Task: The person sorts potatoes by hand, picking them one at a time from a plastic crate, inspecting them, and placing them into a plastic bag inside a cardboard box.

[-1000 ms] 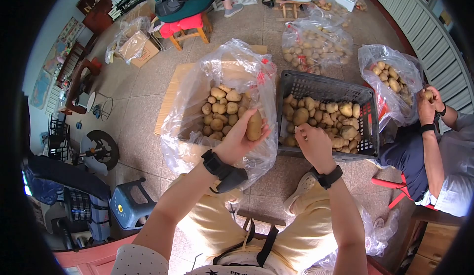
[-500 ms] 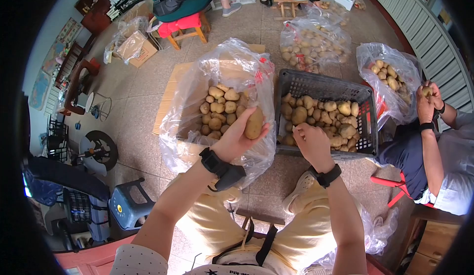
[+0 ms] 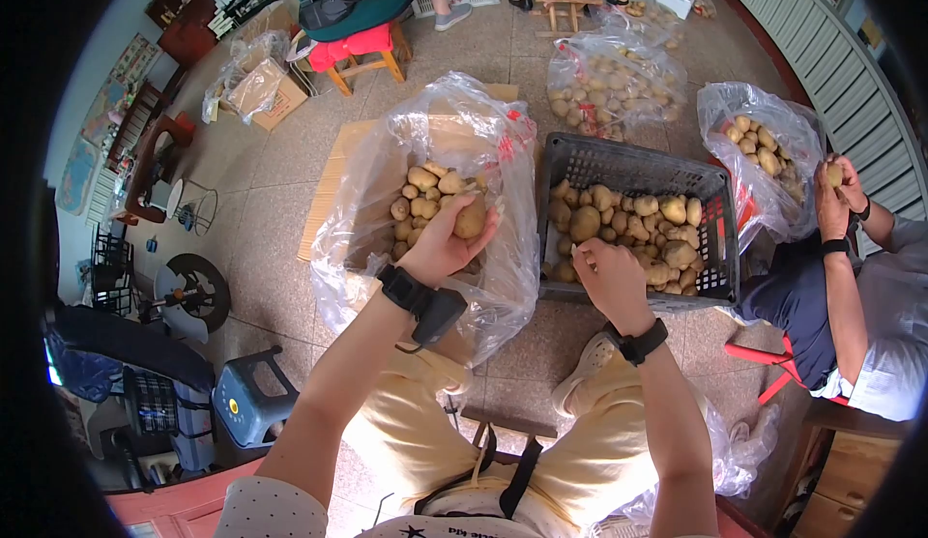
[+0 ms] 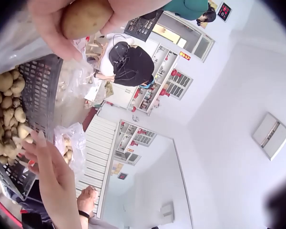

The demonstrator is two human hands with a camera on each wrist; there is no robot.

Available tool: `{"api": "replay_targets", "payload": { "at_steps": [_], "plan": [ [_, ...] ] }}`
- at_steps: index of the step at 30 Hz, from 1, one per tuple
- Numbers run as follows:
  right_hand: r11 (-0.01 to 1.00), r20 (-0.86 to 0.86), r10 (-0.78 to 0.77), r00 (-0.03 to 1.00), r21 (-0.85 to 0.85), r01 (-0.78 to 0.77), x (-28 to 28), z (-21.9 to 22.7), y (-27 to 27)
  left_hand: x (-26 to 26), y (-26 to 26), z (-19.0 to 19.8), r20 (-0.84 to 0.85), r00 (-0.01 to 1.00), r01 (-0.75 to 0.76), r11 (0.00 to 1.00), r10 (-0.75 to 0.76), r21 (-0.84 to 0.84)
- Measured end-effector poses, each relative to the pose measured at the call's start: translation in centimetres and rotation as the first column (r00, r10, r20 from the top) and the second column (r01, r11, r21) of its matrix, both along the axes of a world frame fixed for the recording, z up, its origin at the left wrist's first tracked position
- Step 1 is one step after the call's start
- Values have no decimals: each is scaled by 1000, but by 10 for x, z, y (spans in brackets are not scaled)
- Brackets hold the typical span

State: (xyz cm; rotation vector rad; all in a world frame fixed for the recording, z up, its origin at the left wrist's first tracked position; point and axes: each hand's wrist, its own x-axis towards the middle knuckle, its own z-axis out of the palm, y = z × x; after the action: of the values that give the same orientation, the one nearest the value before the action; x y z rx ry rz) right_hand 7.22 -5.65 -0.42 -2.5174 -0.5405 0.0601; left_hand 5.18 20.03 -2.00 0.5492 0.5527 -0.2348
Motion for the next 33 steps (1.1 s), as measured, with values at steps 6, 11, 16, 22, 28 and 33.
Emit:
{"api": "replay_targets", "payload": {
  "at_steps": [6,11,16,22,28,33],
  "plan": [
    [1000,2,3,1000,3,-3,1,2,0,3,8,-3,17,999,-38,999,39,-21],
    [1000,-5,13,1000,2,-13,1,5,0,-2,-6,30,103,985,-144,986,135,83],
    [1000,-5,9,1000,24,-9,0,5,0,7,15,17,131,989,-82,990,67,118],
    [999,-17,22,1000,-40,-23,2,0,-1,16,46,-26,-16,993,-108,970,114,216],
    [999,-6,11,1000,30,-11,2,3,2,22,86,-80,-269,959,-125,984,88,-124],
    [1000,8,8,1000,15,-8,3,2,1,15,77,-79,-173,966,-189,981,192,29]
  ]
}}
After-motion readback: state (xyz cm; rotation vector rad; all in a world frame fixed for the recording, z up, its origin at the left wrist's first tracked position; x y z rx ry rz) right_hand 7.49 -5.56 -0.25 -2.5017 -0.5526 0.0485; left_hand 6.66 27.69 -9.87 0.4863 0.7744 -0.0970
